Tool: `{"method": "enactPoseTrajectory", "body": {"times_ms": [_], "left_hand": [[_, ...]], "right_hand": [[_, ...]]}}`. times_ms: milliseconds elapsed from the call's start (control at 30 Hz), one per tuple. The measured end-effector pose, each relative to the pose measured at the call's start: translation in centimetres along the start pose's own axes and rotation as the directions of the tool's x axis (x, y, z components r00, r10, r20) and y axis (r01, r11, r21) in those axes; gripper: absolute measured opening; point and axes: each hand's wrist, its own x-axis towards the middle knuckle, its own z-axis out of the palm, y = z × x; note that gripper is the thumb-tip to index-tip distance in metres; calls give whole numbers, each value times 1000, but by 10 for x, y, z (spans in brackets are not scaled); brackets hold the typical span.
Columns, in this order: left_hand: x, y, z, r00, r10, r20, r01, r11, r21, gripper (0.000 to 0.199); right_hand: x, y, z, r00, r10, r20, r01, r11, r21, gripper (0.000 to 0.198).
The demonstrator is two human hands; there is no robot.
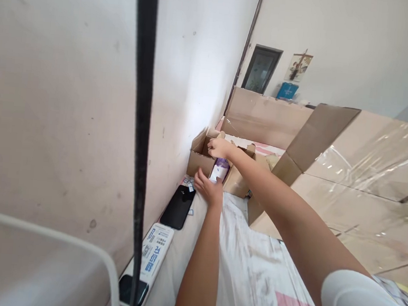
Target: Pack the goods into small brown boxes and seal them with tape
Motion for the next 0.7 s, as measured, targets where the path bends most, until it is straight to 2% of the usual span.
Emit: {"method": "enactPoseTrajectory", "body": {"times_ms": [67, 100, 133, 200, 233, 267, 300, 433, 500, 567, 700], "left_hand": [[8, 0, -7, 999, 0, -49, 0, 1000, 5, 92], [13, 0, -10, 998, 1, -59, -1, 1000, 6, 95], [18, 0, -13, 998, 1, -63, -1, 1000, 6, 98], [29, -2, -18, 998, 2, -57, -1, 1000, 7, 101], [33, -3, -20, 999, 3, -49, -3, 1000, 8, 101], [36, -4, -22, 999, 5, -35, -5, 1000, 9, 101], [39, -5, -24, 1000, 7, -18, -6, 1000, 11, 100], [47, -10, -34, 998, -2, 56, 0, 1000, 24, 93], [52, -13, -37, 995, -5, 100, 3, 1000, 20, 94], [57, -15, -40, 988, -9, 154, 8, 1000, 8, 97], [67, -18, -40, 971, -15, 240, 19, 1000, -14, 98]], "right_hand": [[-4, -11, 4, 995, 70, -72, -68, 997, 35, 39], [-7, -17, 8, 978, 162, -129, -152, 984, 88, 48], [-10, -23, 14, 939, 292, -182, -258, 948, 186, 54], [-16, -36, 28, 807, 555, -201, -436, 791, 429, 62], [-20, -44, 37, 742, 646, -178, -478, 697, 534, 65], [-22, -50, 45, 697, 699, -164, -486, 628, 608, 68], [-25, -57, 53, 676, 715, -177, -467, 602, 648, 71], [-39, -72, 78, 645, 677, -355, -292, 648, 704, 70], [-50, -71, 88, 679, 637, -364, -257, 671, 695, 67], [-63, -66, 98, 716, 614, -331, -282, 689, 668, 65], [-88, -50, 119, 743, 568, -354, -313, 762, 566, 62]]}}
